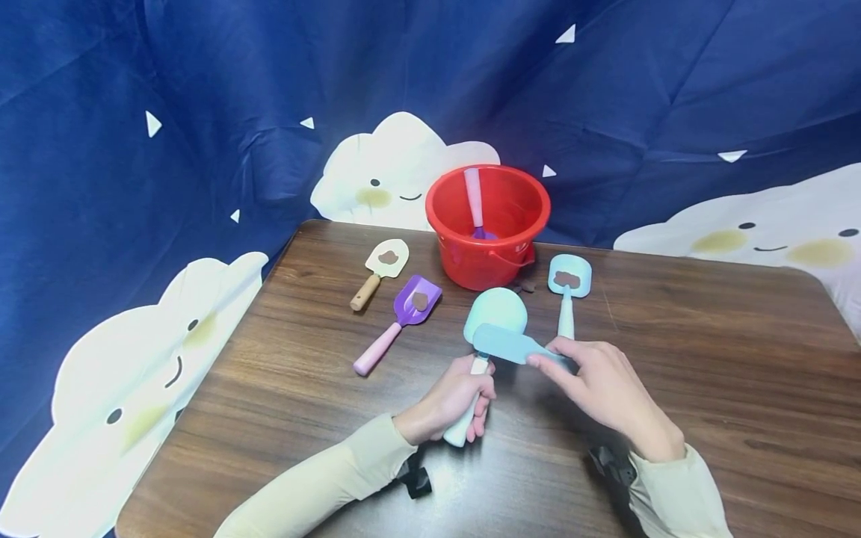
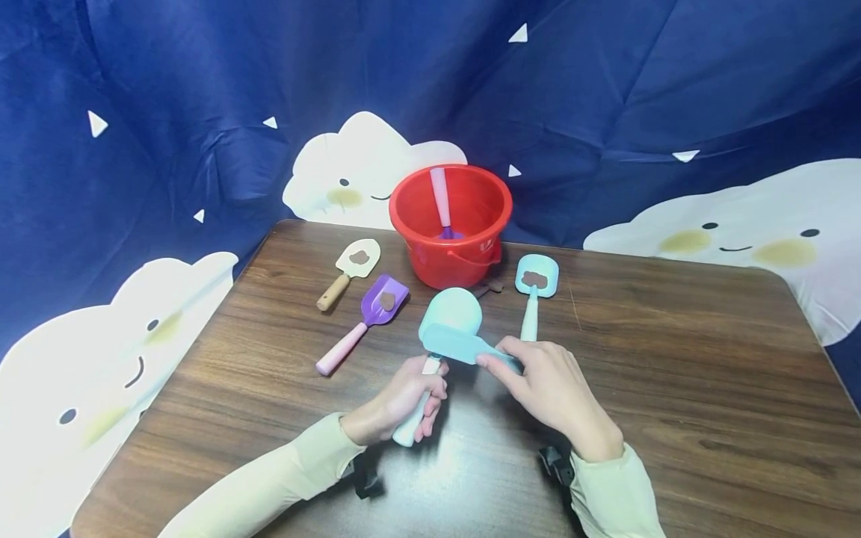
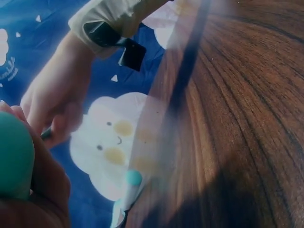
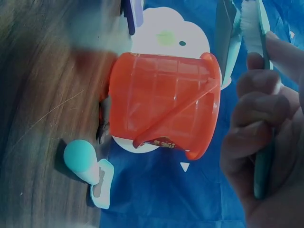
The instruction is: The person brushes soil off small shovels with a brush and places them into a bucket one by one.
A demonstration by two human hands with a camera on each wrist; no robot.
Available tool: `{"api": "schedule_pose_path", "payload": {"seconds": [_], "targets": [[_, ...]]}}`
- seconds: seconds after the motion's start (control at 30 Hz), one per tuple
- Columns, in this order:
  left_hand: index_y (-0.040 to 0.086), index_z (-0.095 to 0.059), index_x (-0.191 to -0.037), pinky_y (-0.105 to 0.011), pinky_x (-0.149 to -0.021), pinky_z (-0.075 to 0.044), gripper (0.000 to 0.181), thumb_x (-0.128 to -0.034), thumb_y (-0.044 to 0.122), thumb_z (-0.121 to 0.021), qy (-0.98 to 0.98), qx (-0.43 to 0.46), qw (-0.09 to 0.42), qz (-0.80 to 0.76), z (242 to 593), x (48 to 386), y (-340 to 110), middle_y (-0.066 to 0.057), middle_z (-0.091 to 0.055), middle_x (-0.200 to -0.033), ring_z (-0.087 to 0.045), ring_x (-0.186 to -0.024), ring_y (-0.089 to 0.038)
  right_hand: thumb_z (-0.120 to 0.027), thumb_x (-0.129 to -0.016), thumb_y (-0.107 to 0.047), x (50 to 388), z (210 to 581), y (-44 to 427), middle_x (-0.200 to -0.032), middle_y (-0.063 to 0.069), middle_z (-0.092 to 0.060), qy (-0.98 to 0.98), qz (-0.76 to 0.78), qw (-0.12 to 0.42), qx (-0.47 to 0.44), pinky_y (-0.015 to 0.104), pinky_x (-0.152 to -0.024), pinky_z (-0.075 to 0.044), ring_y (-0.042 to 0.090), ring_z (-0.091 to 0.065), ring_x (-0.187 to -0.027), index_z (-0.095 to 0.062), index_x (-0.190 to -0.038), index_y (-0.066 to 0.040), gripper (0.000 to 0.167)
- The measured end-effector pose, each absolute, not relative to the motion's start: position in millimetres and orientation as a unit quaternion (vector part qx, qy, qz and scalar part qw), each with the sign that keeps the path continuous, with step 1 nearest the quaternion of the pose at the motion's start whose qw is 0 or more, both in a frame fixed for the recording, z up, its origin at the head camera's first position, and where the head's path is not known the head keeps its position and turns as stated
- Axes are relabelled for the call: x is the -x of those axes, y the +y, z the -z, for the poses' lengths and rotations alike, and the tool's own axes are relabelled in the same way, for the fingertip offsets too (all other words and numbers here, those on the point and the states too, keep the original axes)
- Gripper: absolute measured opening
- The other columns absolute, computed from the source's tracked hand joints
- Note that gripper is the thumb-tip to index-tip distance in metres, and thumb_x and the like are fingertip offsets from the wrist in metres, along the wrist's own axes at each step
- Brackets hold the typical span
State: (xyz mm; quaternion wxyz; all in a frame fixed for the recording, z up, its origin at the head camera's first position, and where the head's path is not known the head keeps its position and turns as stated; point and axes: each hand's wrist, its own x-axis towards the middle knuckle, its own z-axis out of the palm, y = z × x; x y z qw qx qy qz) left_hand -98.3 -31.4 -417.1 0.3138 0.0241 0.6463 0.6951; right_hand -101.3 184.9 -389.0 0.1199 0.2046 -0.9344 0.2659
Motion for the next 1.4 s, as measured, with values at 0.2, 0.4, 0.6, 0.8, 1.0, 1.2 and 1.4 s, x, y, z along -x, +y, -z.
{"api": "schedule_pose_path", "payload": {"seconds": [0.2,0.4,0.6,0.8,1.0,1.2,1.4], "targets": [[0.010,-0.040,-0.085,-0.028,-0.023,-0.038,0.016,-0.0739,0.000,-0.044,0.664,-0.030,0.306,-0.682,413,96,-34,-0.001,-0.042,-0.042,-0.047,-0.028,-0.015,-0.077,-0.081,-0.028,104,393,189,-0.053,-0.016,-0.040,-0.928,-0.271,0.163,-0.198,0.019,-0.047,-0.033,0.002,-0.037,-0.053,-0.065,-0.079,-0.026,0.012],[0.010,-0.040,-0.086,-0.029,-0.023,-0.038,0.017,-0.0731,-0.001,-0.042,0.669,-0.040,0.313,-0.673,413,90,-33,-0.001,-0.041,-0.041,-0.047,-0.028,-0.014,-0.077,-0.080,-0.025,113,400,194,-0.048,-0.010,-0.040,-0.929,-0.256,0.226,-0.141,0.022,-0.043,-0.028,0.007,-0.033,-0.047,-0.067,-0.083,-0.015,0.014],[0.012,-0.039,-0.081,-0.029,-0.023,-0.039,0.015,-0.0742,-0.001,-0.043,0.673,-0.044,0.318,-0.666,416,90,-29,-0.001,-0.043,-0.042,-0.047,-0.028,-0.014,-0.071,-0.086,-0.033,114,400,192,-0.046,-0.006,-0.039,-0.936,-0.259,0.217,-0.093,0.024,-0.043,-0.027,0.012,-0.033,-0.047,-0.067,-0.086,-0.012,0.021],[0.011,-0.041,-0.080,-0.029,-0.024,-0.041,0.012,-0.0763,0.000,-0.044,0.679,-0.040,0.302,-0.668,418,95,-28,-0.002,-0.044,-0.043,-0.047,-0.029,-0.014,-0.072,-0.086,-0.034,106,392,187,-0.051,-0.013,-0.038,-0.937,-0.269,0.143,-0.168,0.020,-0.048,-0.032,0.005,-0.036,-0.051,-0.065,-0.080,-0.022,0.015],[0.009,-0.042,-0.076,-0.027,-0.026,-0.042,0.009,-0.0774,0.001,-0.046,0.678,-0.027,0.298,-0.671,417,97,-29,-0.002,-0.044,-0.044,-0.048,-0.029,-0.013,-0.071,-0.086,-0.036,102,387,185,-0.053,-0.018,-0.039,-0.933,-0.277,0.056,-0.222,0.018,-0.049,-0.034,0.001,-0.038,-0.054,-0.065,-0.080,-0.028,0.012],[0.011,-0.040,-0.081,-0.027,-0.024,-0.040,0.012,-0.0764,0.000,-0.043,0.675,-0.035,0.301,-0.673,413,96,-32,-0.001,-0.042,-0.042,-0.048,-0.029,-0.014,-0.071,-0.087,-0.029,108,396,192,-0.054,-0.016,-0.037,-0.923,-0.313,0.083,-0.210,0.017,-0.046,-0.032,0.000,-0.035,-0.052,-0.065,-0.079,-0.024,0.011],[0.010,-0.040,-0.081,-0.031,-0.023,-0.041,0.013,-0.0762,-0.001,-0.042,0.696,-0.064,0.294,-0.652,411,92,-36,-0.003,-0.043,-0.040,-0.049,-0.027,-0.016,-0.071,-0.087,-0.026,115,404,198,-0.056,-0.010,-0.050,-0.922,-0.315,0.163,-0.154,0.018,-0.044,-0.030,0.004,-0.037,-0.052,-0.068,-0.085,-0.017,0.010]]}}
